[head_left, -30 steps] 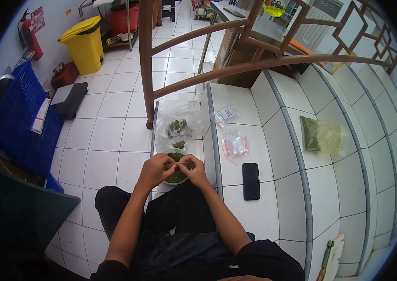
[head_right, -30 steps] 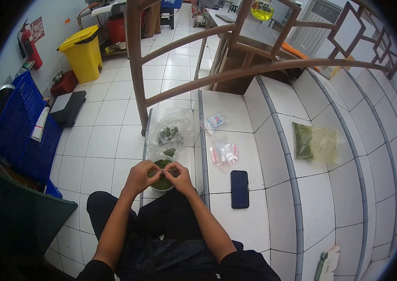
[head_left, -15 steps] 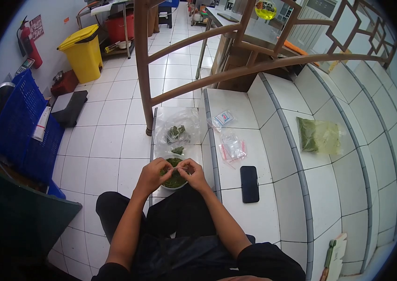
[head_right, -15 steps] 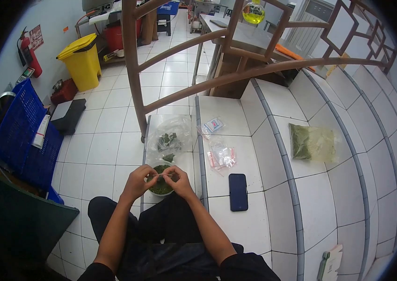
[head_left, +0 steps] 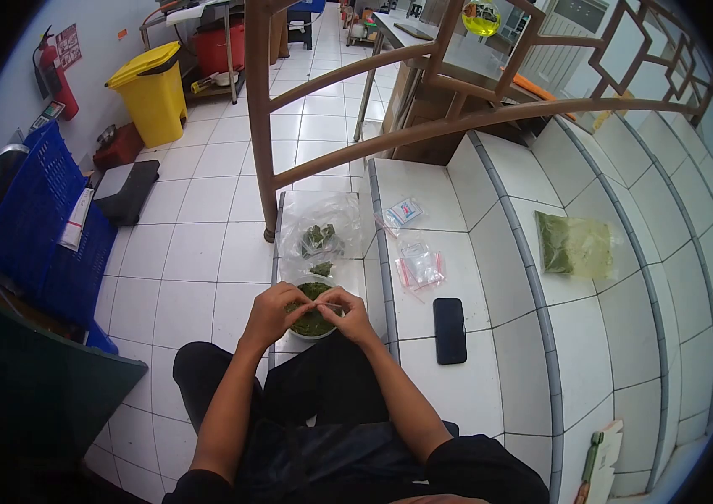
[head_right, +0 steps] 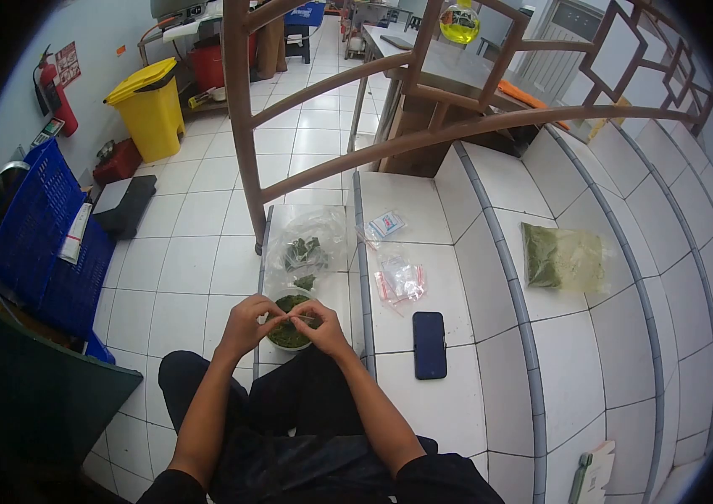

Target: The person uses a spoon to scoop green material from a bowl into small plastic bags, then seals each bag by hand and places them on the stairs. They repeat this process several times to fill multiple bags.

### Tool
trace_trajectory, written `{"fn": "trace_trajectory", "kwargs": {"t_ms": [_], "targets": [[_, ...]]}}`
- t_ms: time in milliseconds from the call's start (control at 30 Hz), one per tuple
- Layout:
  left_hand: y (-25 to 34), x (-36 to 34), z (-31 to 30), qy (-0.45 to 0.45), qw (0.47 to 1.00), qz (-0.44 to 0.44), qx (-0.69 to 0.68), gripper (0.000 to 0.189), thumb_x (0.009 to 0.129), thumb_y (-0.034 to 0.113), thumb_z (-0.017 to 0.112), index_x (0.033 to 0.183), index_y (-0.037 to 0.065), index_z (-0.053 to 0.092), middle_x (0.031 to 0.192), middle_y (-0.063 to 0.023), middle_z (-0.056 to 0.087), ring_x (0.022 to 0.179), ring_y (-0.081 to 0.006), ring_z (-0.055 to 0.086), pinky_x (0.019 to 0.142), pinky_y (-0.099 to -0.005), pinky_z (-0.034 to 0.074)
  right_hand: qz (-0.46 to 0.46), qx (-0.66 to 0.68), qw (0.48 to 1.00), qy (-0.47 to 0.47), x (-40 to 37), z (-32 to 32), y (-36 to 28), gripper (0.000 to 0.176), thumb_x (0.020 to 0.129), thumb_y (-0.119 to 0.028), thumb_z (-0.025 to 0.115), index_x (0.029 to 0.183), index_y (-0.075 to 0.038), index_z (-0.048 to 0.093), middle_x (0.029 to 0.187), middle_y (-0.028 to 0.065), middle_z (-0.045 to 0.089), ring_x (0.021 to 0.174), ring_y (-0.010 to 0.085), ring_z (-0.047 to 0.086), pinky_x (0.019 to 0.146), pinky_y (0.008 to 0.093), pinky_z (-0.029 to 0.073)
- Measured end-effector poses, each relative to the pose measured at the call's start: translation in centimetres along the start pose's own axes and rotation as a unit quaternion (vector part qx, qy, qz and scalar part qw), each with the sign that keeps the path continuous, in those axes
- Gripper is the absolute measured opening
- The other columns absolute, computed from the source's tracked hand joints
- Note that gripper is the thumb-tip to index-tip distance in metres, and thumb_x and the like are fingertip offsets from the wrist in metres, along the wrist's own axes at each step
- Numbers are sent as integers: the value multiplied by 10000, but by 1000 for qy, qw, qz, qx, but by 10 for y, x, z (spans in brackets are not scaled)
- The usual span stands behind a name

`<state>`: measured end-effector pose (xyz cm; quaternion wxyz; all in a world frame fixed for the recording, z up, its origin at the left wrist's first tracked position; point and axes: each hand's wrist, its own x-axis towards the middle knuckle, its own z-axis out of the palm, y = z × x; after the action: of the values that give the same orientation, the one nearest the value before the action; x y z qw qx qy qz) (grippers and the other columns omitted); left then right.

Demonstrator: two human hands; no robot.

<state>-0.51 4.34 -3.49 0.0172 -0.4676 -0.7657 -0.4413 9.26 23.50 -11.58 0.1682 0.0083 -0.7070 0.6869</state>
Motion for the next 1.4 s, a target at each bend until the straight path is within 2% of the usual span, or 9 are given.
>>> {"fn": "trace_trajectory", "kwargs": {"t_ms": [233, 300, 833, 1033, 1067, 1100, 1233, 1333, 1400], "targets": [[-1, 1, 2, -14, 1000, -21, 11, 144, 801, 83, 827, 907, 38, 741, 889, -98, 701, 835, -293, 694, 741, -387, 552, -47, -28, 999, -3, 2, 3, 2, 97, 927, -48, 744, 1007, -13, 702, 1056, 77, 694, 1010, 166, 661, 953, 317, 507], [1, -1, 10, 16, 997, -75, -25, 143, 789, 71, 822, 889, 36, 725, 888, -92, 695, 838, -298, 688, 738, -393, 546, -25, -5, 1000, 17, 2, 4, 0, 93, 919, -43, 746, 999, -14, 708, 1045, 81, 692, 1012, 171, 658, 948, 318, 505], [8, -6, 21, -4, 996, -88, -16, 226, 755, -110, 673, 942, 16, 668, 951, -121, 662, 895, -359, 692, 747, -424, 548, -39, -32, 999, -3, -3, 8, 2, 136, 884, -57, 768, 998, -16, 708, 1020, 71, 687, 975, 161, 657, 905, 309, 509], [-15, -3, 14, 44, 994, -103, 7, 165, 789, -68, 619, 904, 44, 655, 905, -129, 635, 883, -368, 663, 762, -449, 520, -43, -64, 997, 19, 0, 12, 1, 95, 901, -64, 768, 967, -24, 712, 1006, 55, 702, 954, 139, 642, 866, 289, 495], [-22, -4, 16, 63, 995, -75, 22, 158, 797, -98, 634, 900, 22, 634, 880, -126, 623, 814, -324, 667, 688, -380, 535, -45, -63, 997, 17, 0, 11, 3, 94, 906, -69, 764, 965, -19, 710, 1006, 60, 707, 953, 142, 651, 867, 291, 502], [-20, -3, 12, 64, 994, -77, 32, 141, 808, -64, 669, 913, 25, 640, 877, -126, 618, 814, -329, 660, 686, -387, 524, -51, -61, 996, 28, 1, 14, 0, 108, 879, -66, 779, 968, -38, 725, 991, 52, 704, 895, 132, 657, 803, 287, 518], [-17, 1, 0, 70, 989, -120, 50, 120, 843, -11, 707, 938, 41, 656, 897, -119, 619, 840, -317, 660, 697, -403, 509, -68, -54, 996, 26, 7, 15, 3, 76, 875, -26, 785, 932, -31, 735, 989, 70, 726, 931, 159, 683, 843, 286, 521], [-17, 3, -1, 86, 986, -141, 37, 93, 847, 51, 729, 899, 69, 654, 908, -101, 633, 869, -328, 680, 733, -435, 521, -13, -47, 999, 13, 5, 12, -4, 60, 891, -25, 785, 907, -19, 727, 949, 71, 711, 898, 141, 673, 811, 268, 521], [-17, 3, -4, 60, 985, -159, 14, 141, 874, 110, 758, 980, 88, 668, 954, -91, 658, 884, -291, 700, 748, -407, 537, 10, -50, 999, 5, 4, 7, -3, 87, 918, -32, 775, 898, -3, 695, 914, 59, 693, 818, 125, 659, 760, 250, 523]]}}
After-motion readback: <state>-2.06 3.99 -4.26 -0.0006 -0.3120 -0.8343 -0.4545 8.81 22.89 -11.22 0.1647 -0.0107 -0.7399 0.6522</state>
